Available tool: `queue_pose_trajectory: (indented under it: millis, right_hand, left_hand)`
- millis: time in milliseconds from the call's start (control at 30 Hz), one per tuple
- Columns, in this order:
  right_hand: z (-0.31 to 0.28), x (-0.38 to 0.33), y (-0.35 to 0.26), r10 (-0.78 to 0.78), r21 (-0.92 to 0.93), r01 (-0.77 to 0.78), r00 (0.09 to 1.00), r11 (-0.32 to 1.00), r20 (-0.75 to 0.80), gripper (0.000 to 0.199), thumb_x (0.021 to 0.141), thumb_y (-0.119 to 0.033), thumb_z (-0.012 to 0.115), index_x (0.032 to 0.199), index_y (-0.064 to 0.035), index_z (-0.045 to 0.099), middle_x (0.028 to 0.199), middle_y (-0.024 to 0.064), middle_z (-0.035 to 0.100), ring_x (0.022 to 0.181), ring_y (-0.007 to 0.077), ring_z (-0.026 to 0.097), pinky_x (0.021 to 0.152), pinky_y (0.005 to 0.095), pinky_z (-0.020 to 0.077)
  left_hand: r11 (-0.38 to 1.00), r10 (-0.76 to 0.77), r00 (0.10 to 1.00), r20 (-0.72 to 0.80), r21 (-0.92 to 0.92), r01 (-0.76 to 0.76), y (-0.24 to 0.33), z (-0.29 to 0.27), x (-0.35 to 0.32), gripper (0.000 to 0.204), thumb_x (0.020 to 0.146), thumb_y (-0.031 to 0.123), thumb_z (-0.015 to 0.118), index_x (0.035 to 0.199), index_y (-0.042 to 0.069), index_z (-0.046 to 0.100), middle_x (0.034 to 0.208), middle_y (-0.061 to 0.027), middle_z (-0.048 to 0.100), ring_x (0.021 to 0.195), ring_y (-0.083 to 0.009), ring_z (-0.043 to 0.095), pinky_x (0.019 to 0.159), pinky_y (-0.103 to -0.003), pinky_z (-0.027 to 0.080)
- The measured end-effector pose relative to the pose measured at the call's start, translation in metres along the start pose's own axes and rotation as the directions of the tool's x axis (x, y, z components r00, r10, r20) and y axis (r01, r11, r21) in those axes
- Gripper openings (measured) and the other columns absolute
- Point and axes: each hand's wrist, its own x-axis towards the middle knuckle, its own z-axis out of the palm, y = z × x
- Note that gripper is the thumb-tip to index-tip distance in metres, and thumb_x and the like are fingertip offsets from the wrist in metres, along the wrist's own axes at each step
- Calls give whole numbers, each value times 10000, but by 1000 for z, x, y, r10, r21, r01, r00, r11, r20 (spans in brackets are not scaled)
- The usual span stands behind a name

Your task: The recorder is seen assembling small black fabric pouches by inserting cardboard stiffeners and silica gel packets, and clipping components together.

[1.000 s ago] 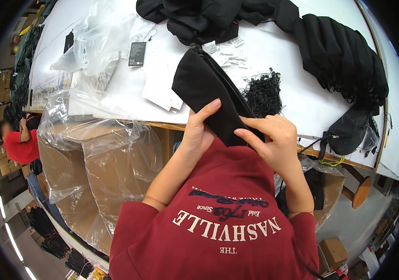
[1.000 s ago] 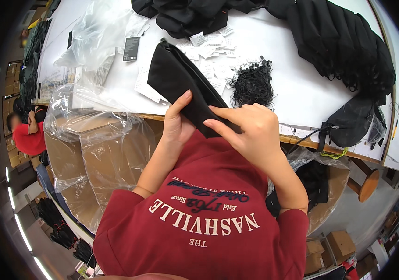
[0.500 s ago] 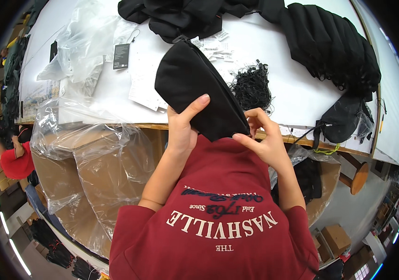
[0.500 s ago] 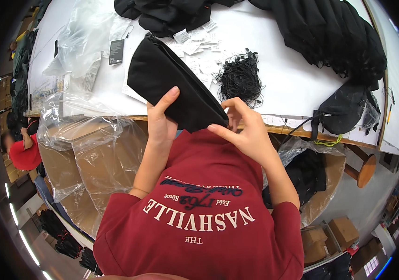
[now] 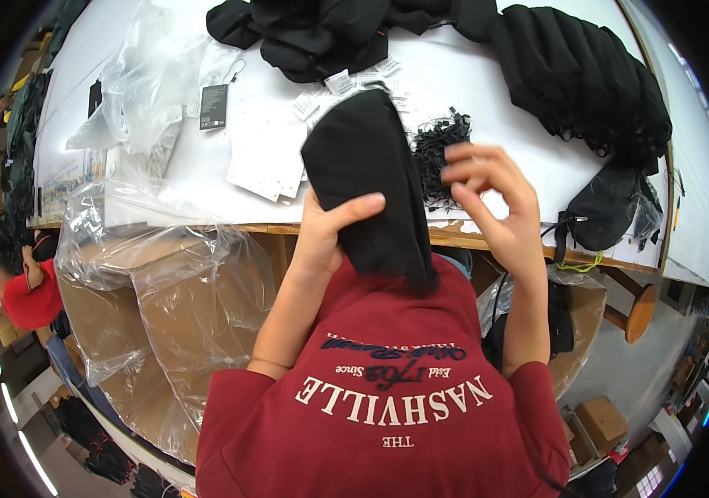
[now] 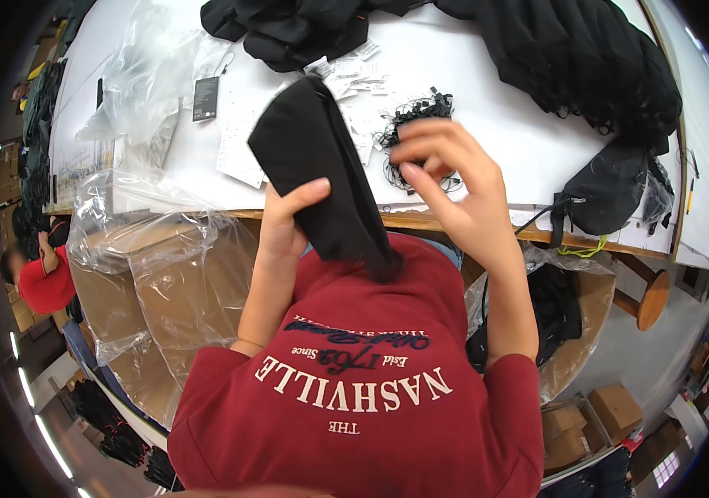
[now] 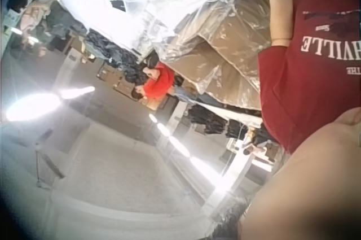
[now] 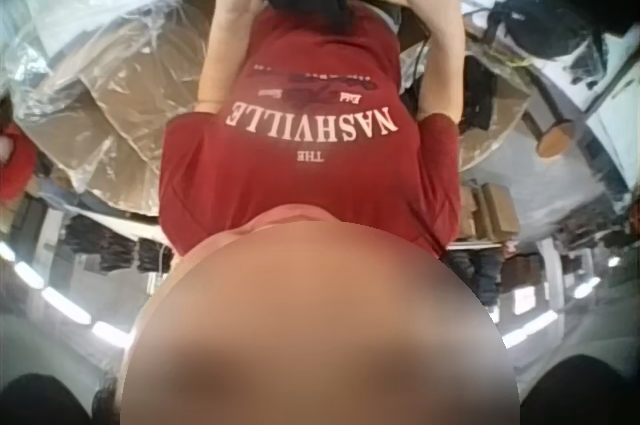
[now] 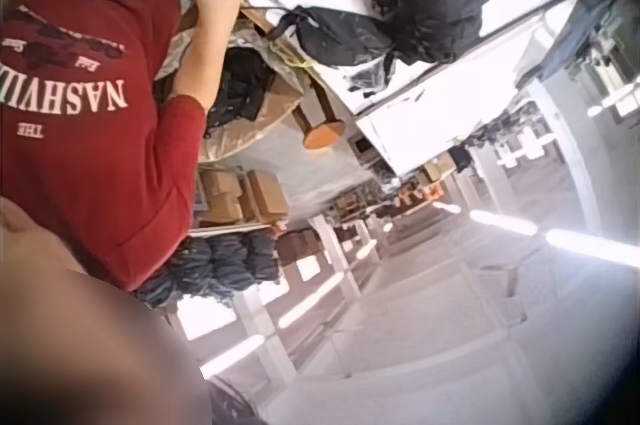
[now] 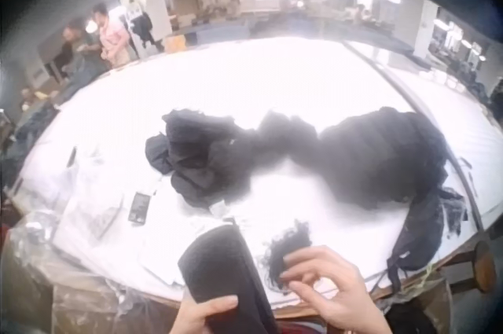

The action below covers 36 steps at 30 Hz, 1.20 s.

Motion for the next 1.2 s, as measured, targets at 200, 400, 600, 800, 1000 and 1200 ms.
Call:
queue_pose_trajectory:
  millis: [200, 400, 600, 800, 1000, 1200]
  right_hand:
    - [10, 33, -22, -185, -119, 165, 965, 979, -188, 236, 788, -32, 678, 1017, -53, 628, 1023, 45, 643, 560, 109, 533, 521, 230, 436]
    - [12, 25, -17, -246, -373, 171, 956, 912, -162, 187, 747, 15, 706, 904, -44, 623, 808, 44, 636, 594, 107, 536, 504, 225, 387]
    - [15, 7, -29, -137, -276, 141, 990, 951, 35, 130, 730, 14, 709, 835, -29, 647, 757, 51, 606, 597, 155, 551, 521, 253, 422]
    - [25, -5, -31, -160, -47, 177, 953, 983, 258, 118, 711, 16, 701, 812, -17, 649, 745, 69, 607, 625, 205, 590, 531, 281, 449]
    - [19, 0, -37, -148, -327, 210, 967, 921, 206, 249, 698, -80, 732, 933, -67, 652, 1031, 72, 603, 970, 245, 564, 836, 373, 435]
    - [32, -1, -27, -321, -628, 404, 914, 665, 249, 492, 642, -125, 733, 1117, -132, 601, 1195, 72, 546, 1111, 242, 520, 937, 391, 396]
  left_hand:
    - [983, -168, 976, 135, 97, 156, 4, 12, -5, 374, 712, 8, 731, 1059, -30, 598, 936, -87, 656, 838, -164, 644, 773, -284, 523]
    - [977, -208, 969, 132, -14, 212, -3, 10, -4, 380, 721, 5, 698, 1080, -42, 585, 940, -107, 650, 826, -168, 646, 748, -276, 535]
    - [933, -278, 957, 80, -215, 289, -11, -8, 14, 266, 812, 76, 639, 1044, -45, 593, 923, -109, 662, 781, -193, 666, 719, -294, 559]
    - [862, -242, 967, 76, -441, 250, 5, -28, 37, 176, 851, 86, 604, 973, -35, 642, 870, -138, 693, 747, -234, 686, 710, -337, 582]
    - [947, -140, 981, -134, -306, 93, 7, -18, 35, 232, 865, 120, 608, 1040, -33, 616, 953, -137, 678, 844, -219, 675, 769, -333, 564]
    - [957, -145, 989, -7, -255, 138, 9, -6, 11, 442, 949, 269, 512, 1289, -6, 454, 1261, -128, 552, 1146, -233, 545, 989, -369, 428]
